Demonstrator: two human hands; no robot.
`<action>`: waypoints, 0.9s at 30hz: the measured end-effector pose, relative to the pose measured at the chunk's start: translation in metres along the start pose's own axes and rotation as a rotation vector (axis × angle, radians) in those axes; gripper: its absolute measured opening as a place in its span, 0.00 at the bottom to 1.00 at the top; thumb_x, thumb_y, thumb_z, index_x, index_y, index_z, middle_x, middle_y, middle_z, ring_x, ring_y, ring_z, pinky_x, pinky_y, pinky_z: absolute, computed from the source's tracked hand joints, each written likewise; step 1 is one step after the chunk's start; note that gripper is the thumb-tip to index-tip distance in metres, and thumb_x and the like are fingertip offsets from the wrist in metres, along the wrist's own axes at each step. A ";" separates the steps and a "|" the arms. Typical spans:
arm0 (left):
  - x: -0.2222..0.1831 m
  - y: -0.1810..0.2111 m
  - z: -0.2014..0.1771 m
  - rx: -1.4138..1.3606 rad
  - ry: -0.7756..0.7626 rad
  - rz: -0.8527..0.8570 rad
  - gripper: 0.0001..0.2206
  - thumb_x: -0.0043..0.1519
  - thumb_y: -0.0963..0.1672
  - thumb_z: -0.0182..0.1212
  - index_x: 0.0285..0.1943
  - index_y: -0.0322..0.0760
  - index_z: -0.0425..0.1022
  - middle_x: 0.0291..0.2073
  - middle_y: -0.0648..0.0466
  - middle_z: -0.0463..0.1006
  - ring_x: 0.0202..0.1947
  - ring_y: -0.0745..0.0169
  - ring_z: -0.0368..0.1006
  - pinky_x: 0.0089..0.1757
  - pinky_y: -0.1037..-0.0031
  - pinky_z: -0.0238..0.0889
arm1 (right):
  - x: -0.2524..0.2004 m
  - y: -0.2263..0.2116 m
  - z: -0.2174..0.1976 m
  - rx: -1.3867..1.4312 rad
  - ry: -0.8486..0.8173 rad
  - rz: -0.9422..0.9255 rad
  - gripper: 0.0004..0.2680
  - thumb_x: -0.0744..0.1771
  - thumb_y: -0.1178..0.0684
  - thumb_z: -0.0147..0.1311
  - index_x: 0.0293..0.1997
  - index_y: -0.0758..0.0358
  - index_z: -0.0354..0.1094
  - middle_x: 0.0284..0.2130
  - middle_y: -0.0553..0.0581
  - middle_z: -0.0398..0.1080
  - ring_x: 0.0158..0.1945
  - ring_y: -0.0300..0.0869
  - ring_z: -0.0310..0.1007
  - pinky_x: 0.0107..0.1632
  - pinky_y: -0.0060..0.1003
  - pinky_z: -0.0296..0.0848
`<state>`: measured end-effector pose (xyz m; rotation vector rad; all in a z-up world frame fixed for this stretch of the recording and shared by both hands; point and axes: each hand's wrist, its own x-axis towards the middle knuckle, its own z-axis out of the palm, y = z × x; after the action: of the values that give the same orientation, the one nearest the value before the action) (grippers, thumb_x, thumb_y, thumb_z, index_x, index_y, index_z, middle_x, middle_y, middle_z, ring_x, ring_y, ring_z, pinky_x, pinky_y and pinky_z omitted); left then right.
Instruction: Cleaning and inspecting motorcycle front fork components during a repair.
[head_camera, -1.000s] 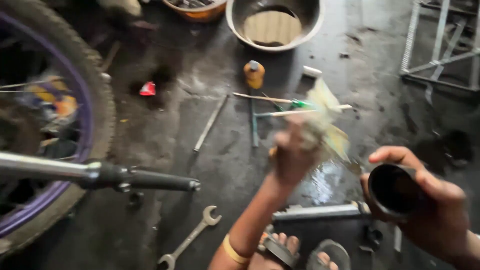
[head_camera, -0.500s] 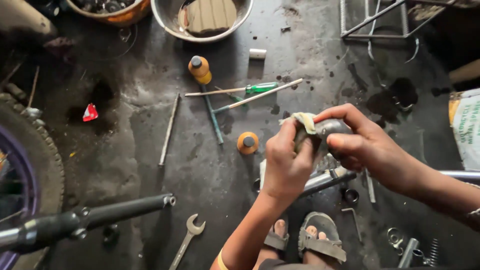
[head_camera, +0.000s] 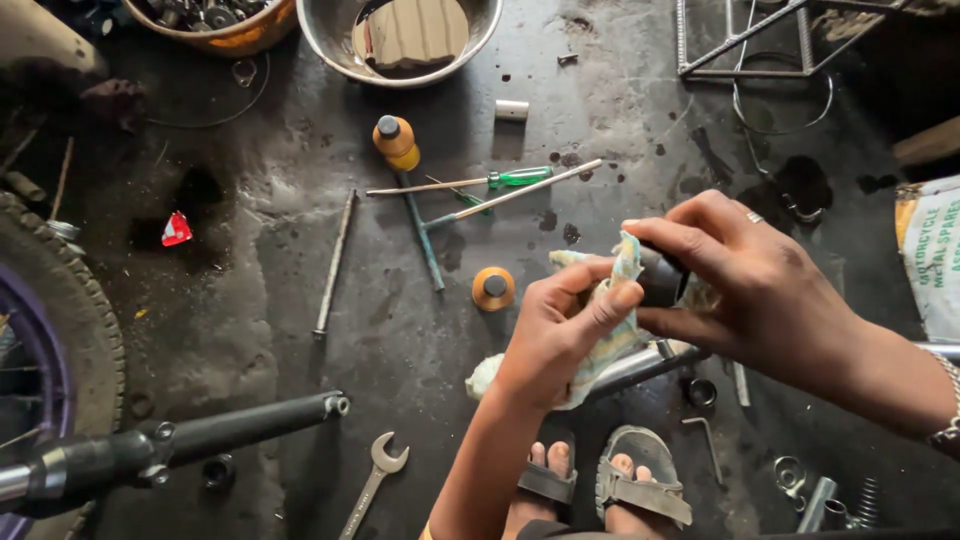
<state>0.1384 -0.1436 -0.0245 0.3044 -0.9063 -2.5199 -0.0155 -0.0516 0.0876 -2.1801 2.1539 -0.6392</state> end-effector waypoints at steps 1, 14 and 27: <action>-0.001 0.003 -0.001 0.158 -0.024 0.081 0.12 0.68 0.44 0.61 0.54 0.30 0.76 0.43 0.57 0.78 0.43 0.74 0.71 0.44 0.80 0.66 | 0.001 0.001 0.001 0.000 -0.054 0.022 0.28 0.55 0.47 0.71 0.59 0.60 0.67 0.43 0.61 0.70 0.39 0.50 0.74 0.39 0.42 0.75; 0.003 -0.003 0.002 -0.145 0.187 0.121 0.16 0.71 0.49 0.53 0.48 0.29 0.76 0.36 0.56 0.80 0.35 0.73 0.73 0.38 0.80 0.67 | 0.009 0.002 0.020 0.272 -0.103 0.030 0.25 0.55 0.50 0.72 0.56 0.64 0.70 0.40 0.57 0.73 0.38 0.41 0.78 0.38 0.35 0.80; -0.003 -0.012 -0.023 0.476 0.060 0.028 0.10 0.62 0.42 0.69 0.43 0.33 0.72 0.36 0.58 0.79 0.38 0.77 0.71 0.39 0.80 0.68 | -0.012 0.026 0.044 0.084 -0.132 -0.004 0.22 0.53 0.49 0.73 0.43 0.65 0.65 0.27 0.58 0.71 0.28 0.49 0.74 0.32 0.42 0.72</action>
<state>0.1452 -0.1463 -0.0498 0.5046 -1.4681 -2.2282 -0.0273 -0.0532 0.0364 -2.1204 2.0216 -0.5582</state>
